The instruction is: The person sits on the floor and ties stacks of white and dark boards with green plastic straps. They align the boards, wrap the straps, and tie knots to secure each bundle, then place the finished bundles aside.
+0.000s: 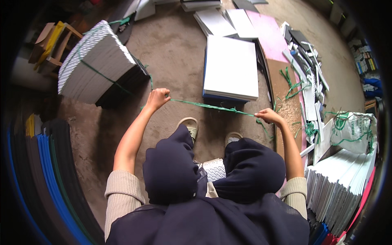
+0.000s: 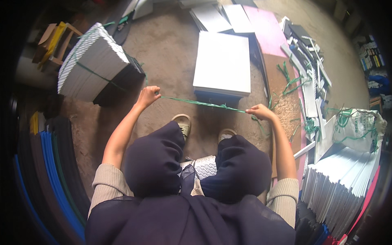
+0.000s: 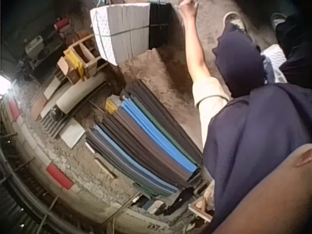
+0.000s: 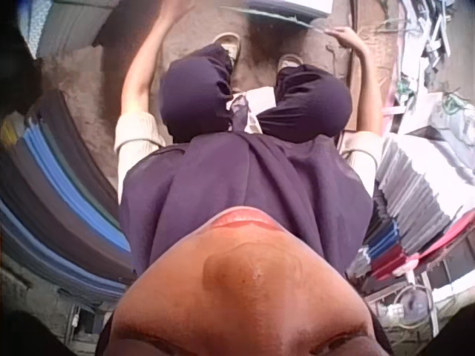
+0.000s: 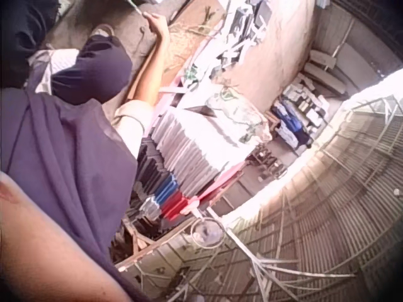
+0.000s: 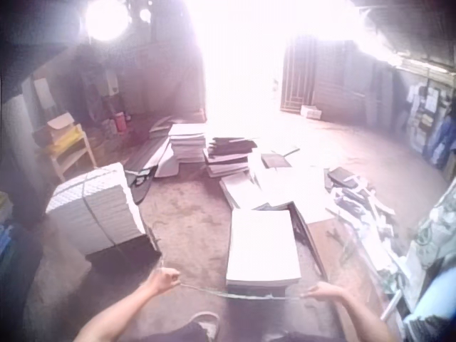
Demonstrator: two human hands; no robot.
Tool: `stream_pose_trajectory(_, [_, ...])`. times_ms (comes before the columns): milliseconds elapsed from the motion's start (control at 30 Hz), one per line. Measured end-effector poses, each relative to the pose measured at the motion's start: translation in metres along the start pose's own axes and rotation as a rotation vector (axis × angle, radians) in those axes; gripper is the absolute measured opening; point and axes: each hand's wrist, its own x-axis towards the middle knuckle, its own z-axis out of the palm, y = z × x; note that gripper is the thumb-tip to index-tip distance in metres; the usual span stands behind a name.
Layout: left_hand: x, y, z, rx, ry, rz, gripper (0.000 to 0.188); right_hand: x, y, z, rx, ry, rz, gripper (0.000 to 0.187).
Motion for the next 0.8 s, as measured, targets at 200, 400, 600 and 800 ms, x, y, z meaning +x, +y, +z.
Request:
stream_pose_trajectory(200, [0.002,-0.027,0.102,0.109,-0.114,-0.007,0.018,0.089,0.079,0.057,-0.231,0.242,-0.080,0.039])
stream_pose_trajectory(400, [0.032,-0.025,0.122,0.196,-0.094,-0.068,0.019,0.118,0.074,0.059,-0.453,0.413,-0.067,0.036])
stream_pose_trajectory(600, [0.042,-0.029,0.118,0.280,-0.079,-0.087,0.034,0.125,0.062,0.055,-0.672,0.491,-0.097,0.033])
stream_pose_trajectory(800, [0.061,-0.016,0.110,-0.240,0.119,-0.293,0.054,0.141,0.097,-0.004,-0.218,0.808,-0.229,0.044])
